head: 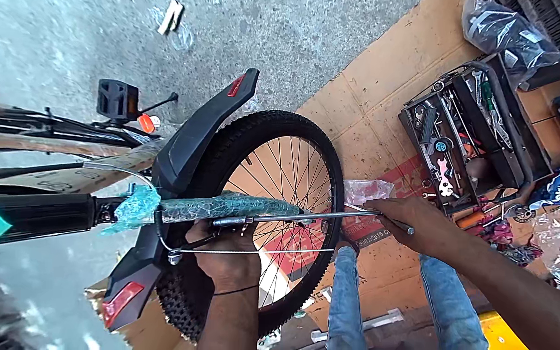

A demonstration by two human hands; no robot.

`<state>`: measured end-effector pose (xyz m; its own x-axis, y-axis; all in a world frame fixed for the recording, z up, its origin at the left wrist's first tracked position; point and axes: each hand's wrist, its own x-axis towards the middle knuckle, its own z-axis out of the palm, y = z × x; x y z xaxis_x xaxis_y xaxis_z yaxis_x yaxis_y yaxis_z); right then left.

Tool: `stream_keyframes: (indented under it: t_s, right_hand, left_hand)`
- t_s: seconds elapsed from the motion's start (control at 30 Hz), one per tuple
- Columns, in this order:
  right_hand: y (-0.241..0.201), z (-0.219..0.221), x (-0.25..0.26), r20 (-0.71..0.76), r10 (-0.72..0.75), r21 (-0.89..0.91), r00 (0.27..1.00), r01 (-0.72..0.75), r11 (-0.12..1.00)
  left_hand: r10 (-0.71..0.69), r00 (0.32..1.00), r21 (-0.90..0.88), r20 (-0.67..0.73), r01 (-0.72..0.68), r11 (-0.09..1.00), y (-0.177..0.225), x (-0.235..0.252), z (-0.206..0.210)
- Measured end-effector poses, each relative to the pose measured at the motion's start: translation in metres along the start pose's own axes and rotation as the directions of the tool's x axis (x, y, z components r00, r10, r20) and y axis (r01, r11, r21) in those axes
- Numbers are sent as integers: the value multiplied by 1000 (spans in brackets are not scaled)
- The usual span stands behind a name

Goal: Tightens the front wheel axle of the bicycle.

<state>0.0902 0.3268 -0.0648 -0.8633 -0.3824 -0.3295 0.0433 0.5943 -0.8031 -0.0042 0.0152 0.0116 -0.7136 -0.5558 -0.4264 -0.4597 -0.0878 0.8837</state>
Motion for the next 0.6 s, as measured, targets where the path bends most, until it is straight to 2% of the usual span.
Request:
stream_keyframes:
  t_s: [0.07,0.2,0.33,0.5,0.6]
  right_hand:
    - [-2,-3,-1,-33,-9,-25,999,8,1000]
    - [2,-2,3,-120,-4,-5,993,3,1000]
    - [18,13,11,-109,-22,69,994,30,997]
    - [17,32,4,-97,-159,-44,983,155,987]
    - [-4,17,-3,-137,-19,-206,990,-10,978]
  left_hand:
    - [15,999,-50,-51,-18,999,-1,0,6]
    - [71,996,-166,46,-62,984,-5,2,-4]
    - [63,998,-108,13,-61,992,-1,1,-1]
    - [42,996,-144,83,-30,989,1,2,-9]
    - [68,992,-134,110,-52,990,-4,6,-14]
